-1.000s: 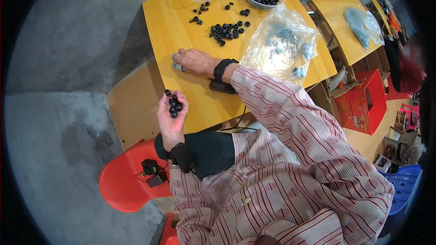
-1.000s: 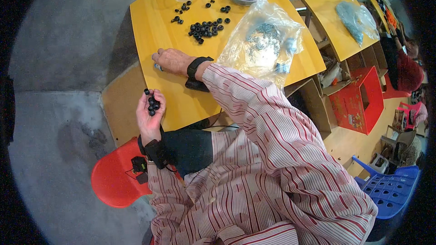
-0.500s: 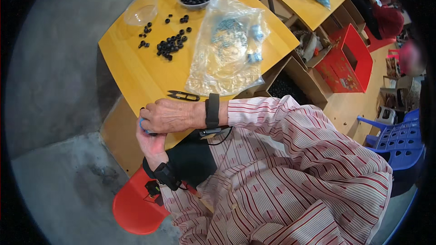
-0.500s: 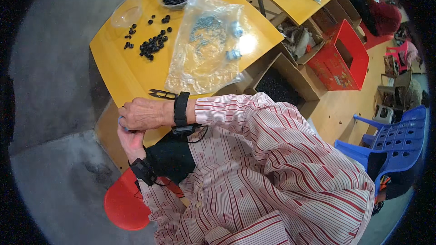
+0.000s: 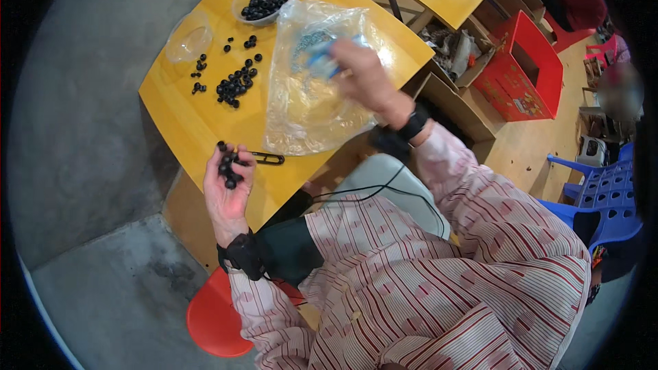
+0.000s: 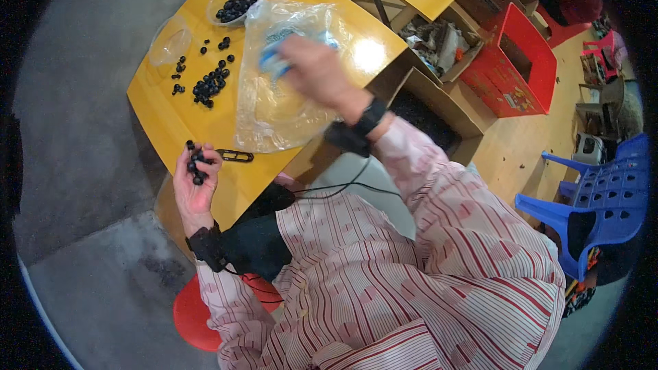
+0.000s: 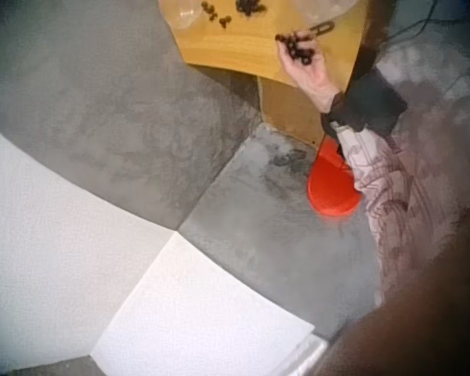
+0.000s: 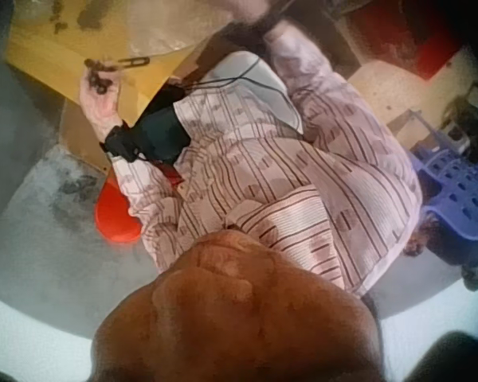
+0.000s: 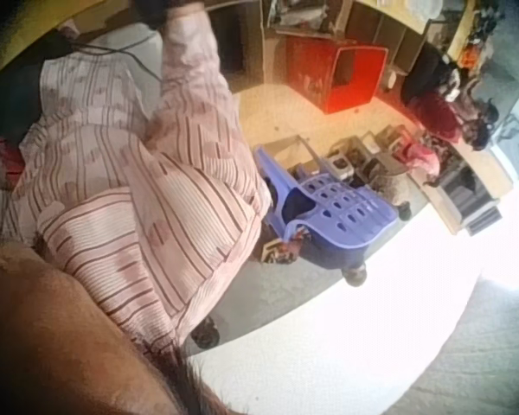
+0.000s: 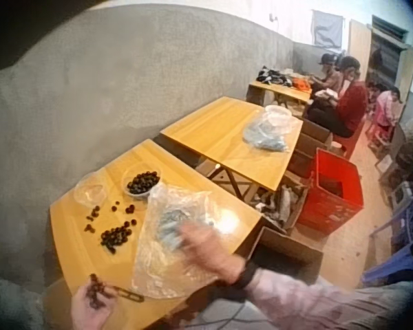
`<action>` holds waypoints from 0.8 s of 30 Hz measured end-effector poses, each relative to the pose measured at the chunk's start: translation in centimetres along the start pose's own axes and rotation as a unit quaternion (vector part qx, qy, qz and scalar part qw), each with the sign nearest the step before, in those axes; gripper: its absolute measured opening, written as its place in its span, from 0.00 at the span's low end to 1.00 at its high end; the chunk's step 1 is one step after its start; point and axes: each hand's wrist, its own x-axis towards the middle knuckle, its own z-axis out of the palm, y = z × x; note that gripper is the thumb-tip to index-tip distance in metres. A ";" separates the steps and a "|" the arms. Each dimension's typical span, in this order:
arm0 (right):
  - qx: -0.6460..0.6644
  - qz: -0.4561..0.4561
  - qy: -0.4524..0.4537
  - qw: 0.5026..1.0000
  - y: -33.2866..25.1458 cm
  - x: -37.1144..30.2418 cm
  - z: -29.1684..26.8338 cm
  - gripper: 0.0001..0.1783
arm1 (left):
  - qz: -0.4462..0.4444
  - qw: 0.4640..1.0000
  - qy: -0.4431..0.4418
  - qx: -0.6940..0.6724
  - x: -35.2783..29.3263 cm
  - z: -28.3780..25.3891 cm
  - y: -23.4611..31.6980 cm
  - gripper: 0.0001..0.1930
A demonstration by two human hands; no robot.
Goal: The person picks up small black plastic components and attaches blue tape to each by hand, then places them into a plastic bag.
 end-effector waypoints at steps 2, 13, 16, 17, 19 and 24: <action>-0.068 0.093 0.045 0.992 3.5 -0.5 -2.1 0.12 | -0.033 0.997 0.032 0.058 0.9 2.3 0.3 0.10; -0.188 0.146 0.054 0.970 9.3 -2.9 -3.7 0.12 | -0.058 0.974 0.095 0.198 13.1 12.8 2.0 0.09; -0.182 0.148 0.043 0.971 8.9 -2.8 -4.0 0.11 | -0.042 0.969 0.111 0.217 16.6 15.3 2.5 0.09; -0.182 0.152 0.038 0.971 8.8 -2.6 -4.0 0.10 | -0.006 0.959 0.116 0.259 17.8 15.8 2.8 0.09; -0.188 0.154 0.033 0.969 8.9 -2.5 -3.9 0.10 | 0.038 0.946 0.115 0.300 20.1 16.9 3.3 0.09; -0.202 0.171 0.015 0.964 8.9 -2.4 -3.9 0.09 | -0.024 0.954 0.098 0.282 23.7 18.7 3.7 0.25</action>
